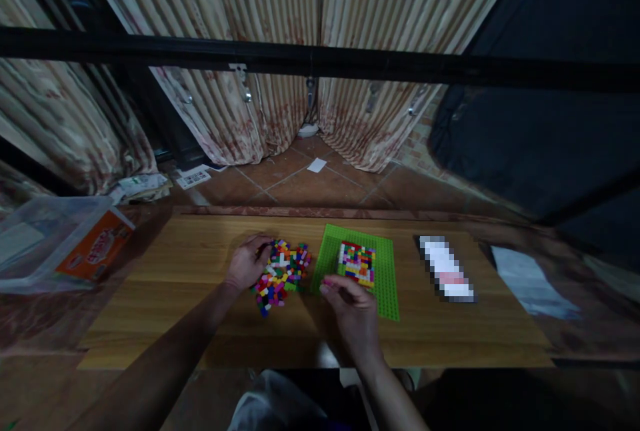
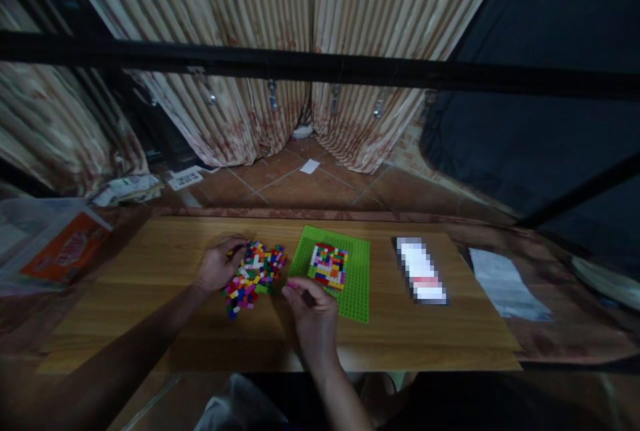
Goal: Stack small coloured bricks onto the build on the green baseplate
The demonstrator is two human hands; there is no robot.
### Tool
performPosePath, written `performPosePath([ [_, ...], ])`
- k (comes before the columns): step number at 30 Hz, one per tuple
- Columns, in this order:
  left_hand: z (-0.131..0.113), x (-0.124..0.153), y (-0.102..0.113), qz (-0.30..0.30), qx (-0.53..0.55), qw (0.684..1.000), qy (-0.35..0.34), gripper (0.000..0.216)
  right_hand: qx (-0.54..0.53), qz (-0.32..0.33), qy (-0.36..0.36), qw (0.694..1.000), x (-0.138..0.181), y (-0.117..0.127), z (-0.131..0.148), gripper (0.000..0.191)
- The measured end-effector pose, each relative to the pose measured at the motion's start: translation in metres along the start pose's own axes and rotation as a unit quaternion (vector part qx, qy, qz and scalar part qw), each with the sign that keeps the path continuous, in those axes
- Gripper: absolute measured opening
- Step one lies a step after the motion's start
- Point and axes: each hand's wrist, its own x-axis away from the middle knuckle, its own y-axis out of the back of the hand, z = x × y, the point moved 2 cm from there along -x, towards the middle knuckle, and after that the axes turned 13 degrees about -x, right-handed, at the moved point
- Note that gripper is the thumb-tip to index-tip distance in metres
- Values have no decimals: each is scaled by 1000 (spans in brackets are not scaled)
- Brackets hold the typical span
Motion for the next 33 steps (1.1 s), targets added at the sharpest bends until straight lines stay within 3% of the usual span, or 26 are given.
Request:
performPosePath([
  [8, 5, -2, -3, 6, 3, 1000, 2, 28, 21, -115, -7, 993, 0, 65, -5, 27],
  [12, 5, -2, -3, 2, 2, 1000, -4, 28, 56, -130, 21, 990, -10, 85, 0, 31],
  [20, 7, -3, -3, 6, -1, 1000, -3, 28, 183, -115, 119, 969, -36, 86, 20, 26],
  [29, 7, -3, -3, 6, 1, 1000, -5, 27, 312, -100, 131, 936, -52, 78, 23, 33],
  [33, 6, -3, -2, 8, 3, 1000, -3, 26, 322, -94, 125, 934, -51, 74, 27, 38],
])
